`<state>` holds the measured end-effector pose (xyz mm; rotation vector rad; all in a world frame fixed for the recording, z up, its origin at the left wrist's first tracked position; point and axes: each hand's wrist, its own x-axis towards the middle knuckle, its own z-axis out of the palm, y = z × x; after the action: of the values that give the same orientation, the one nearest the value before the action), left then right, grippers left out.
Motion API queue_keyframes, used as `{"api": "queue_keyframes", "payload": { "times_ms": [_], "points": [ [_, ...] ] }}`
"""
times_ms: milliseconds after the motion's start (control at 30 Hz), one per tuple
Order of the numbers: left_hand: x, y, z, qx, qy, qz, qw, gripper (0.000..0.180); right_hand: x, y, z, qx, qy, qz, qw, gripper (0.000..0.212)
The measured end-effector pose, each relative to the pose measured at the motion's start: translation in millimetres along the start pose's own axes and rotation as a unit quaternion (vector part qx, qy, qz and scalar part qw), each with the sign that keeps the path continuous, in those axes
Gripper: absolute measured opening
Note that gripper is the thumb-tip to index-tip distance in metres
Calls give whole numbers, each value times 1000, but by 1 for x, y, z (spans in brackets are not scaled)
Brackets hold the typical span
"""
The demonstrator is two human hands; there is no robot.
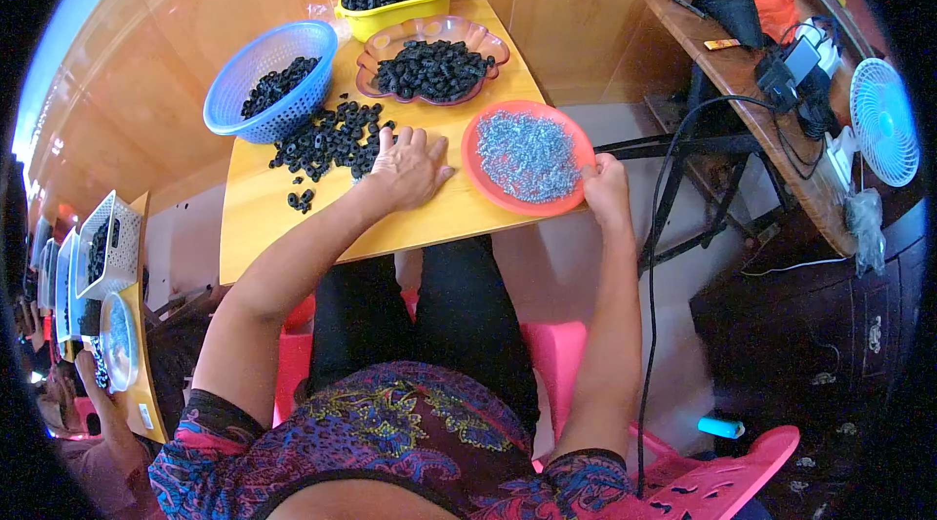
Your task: The person assembles plastic components by picking up plastic pieces and metal springs from the table and inserting the springs into the plastic pieces by hand.
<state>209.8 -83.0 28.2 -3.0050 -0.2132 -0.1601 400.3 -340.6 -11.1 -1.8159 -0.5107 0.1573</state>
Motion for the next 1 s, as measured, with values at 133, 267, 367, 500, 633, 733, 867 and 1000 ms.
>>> {"api": "queue_keyframes", "payload": {
  "times_ms": [133, 267, 367, 500, 633, 733, 867, 1000],
  "points": [
    [-5, -6, 6, 40, 7, 6, 999, 43, 2, -4, 7, -170, 41, 21, 984, 17],
    [-12, -11, 8, 6, -8, 12, 1000, 39, -2, -15, 21, -218, 49, -11, 975, 22],
    [-19, -12, 2, 6, 11, 8, 1000, 33, -10, -36, 27, -299, 45, -57, 951, 24],
    [-35, -19, -13, -67, 15, -39, 997, 32, -25, -77, 52, -446, 127, -264, 846, 26],
    [-69, -32, -29, -120, 158, -100, 975, 27, -46, -104, 141, -231, -167, -384, 878, 26],
    [-102, -43, -40, -165, 228, -131, 951, 24, -47, -105, 220, -298, -158, -335, 880, 39],
    [-149, -54, -46, -223, 290, -166, 916, 22, -15, -93, 259, -383, -122, -157, 902, 63],
    [-169, -65, -31, -405, 300, -221, 835, 31, -8, -76, 251, -371, -139, -236, 887, 57]
  ]
}}
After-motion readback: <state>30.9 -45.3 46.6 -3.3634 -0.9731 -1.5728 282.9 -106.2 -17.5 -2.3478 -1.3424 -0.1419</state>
